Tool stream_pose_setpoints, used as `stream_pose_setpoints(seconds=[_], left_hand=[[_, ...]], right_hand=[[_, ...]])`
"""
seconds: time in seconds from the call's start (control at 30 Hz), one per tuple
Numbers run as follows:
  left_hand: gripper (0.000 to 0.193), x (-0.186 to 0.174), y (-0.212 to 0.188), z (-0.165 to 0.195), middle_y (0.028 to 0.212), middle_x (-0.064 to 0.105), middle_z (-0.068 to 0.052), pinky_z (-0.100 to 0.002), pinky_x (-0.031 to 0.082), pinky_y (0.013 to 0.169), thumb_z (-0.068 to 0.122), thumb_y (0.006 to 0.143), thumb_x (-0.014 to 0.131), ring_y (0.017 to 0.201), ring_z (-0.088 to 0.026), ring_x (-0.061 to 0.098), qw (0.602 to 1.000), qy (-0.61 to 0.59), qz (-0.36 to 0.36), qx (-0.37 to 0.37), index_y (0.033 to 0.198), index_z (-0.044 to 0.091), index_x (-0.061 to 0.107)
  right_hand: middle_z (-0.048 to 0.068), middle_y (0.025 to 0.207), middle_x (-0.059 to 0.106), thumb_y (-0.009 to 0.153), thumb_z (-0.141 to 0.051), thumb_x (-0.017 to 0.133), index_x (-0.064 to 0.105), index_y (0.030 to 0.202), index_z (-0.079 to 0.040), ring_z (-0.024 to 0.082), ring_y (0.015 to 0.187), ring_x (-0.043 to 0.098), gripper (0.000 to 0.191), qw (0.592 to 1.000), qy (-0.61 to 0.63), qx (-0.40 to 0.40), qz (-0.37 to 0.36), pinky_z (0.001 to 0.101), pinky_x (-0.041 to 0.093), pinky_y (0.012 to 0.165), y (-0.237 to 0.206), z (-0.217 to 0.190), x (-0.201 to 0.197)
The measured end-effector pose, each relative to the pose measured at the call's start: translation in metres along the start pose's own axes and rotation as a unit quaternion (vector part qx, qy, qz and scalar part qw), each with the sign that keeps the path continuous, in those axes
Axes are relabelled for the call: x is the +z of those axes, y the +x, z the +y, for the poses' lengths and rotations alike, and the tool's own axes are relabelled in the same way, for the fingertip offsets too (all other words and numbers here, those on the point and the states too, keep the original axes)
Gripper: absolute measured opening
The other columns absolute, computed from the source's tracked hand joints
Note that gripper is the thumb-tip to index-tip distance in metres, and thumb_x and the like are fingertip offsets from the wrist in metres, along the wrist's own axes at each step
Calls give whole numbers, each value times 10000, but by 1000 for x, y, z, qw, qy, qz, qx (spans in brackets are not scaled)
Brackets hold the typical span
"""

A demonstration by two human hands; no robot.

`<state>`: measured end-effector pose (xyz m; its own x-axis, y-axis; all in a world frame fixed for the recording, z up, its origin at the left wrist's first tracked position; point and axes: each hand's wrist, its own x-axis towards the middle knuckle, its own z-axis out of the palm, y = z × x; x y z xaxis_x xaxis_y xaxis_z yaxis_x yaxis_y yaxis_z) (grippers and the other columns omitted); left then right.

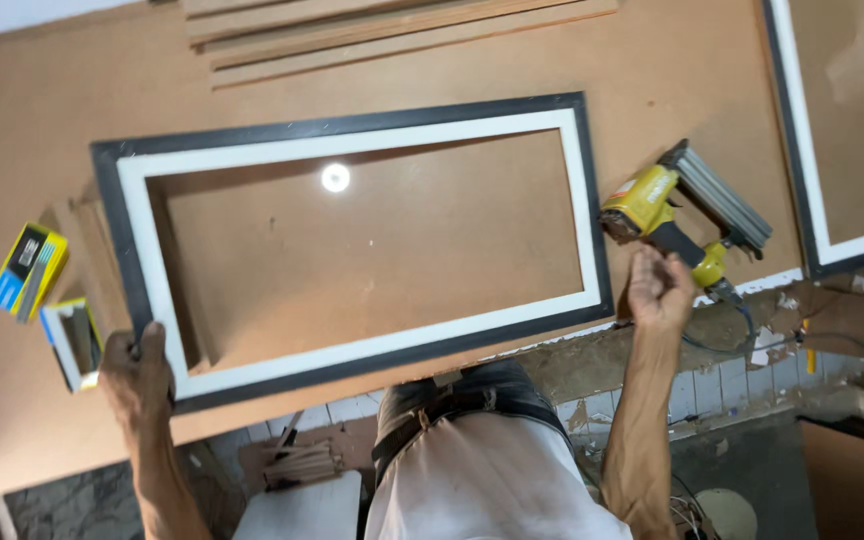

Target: The person assembles rectangular frames by attaching thin wooden strips to a frame base using a pneumatic nail gun. They repeatedly position strips along the frame edges, secure them with the nail gun, and stack completed frames on the table.

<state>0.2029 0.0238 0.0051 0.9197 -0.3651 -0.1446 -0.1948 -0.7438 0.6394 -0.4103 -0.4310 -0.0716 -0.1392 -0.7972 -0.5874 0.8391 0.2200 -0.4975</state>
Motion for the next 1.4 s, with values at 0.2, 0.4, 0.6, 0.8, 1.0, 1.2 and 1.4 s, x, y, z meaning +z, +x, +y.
stream_pose_setpoints(seconds=[0.2,0.4,0.6,0.8,1.0,1.2,1.4], left_hand=[[273,23,-8,6,652,687,2,-357,336,374,272,977,603,469,-140,529,986,-90,-89,-105,965,-1,610],[148,67,-34,-5,675,619,-60,-258,404,446,158,971,639,527,-87,516,994,-7,-81,73,982,15,675],[103,69,-2,20,758,699,-104,-357,454,514,59,992,614,569,-197,591,970,154,82,171,935,34,696],[168,175,50,188,1090,736,-191,-438,562,907,94,954,694,1018,-363,701,918,14,25,396,1085,1,742],[184,303,107,362,1059,682,-192,-472,513,946,56,911,700,1029,-371,641,826,-13,-51,561,1083,-11,698],[300,335,115,381,1082,544,-180,-489,410,887,150,885,772,1043,-336,515,828,52,9,558,1092,-35,660],[216,341,111,364,1024,562,-147,-472,401,797,129,850,788,980,-301,531,856,2,-22,517,1015,42,678]], right_hand=[[111,1130,668,691,-261,936,692,1110,-41,264,971,640,532,989,87,66,103,449,573,871,20,-14,52],[94,945,626,625,-134,785,673,888,-126,244,792,586,286,995,-16,29,97,429,496,731,22,-31,101],[135,949,675,896,60,719,602,890,-25,292,986,656,145,969,-4,-134,-207,486,512,1125,17,-45,93],[97,802,643,842,32,639,581,827,-54,293,889,693,105,919,-134,-158,-334,554,494,1082,-19,-81,98],[99,777,645,790,51,613,590,799,-63,288,871,690,117,892,-202,-159,-371,556,425,1144,-36,-77,85],[99,753,636,795,68,649,628,784,-53,272,866,684,122,907,-179,-103,-368,603,360,1204,-54,-55,76],[85,741,617,766,51,644,627,801,-55,259,837,671,113,906,-162,-109,-375,616,360,1226,-68,-38,99]])
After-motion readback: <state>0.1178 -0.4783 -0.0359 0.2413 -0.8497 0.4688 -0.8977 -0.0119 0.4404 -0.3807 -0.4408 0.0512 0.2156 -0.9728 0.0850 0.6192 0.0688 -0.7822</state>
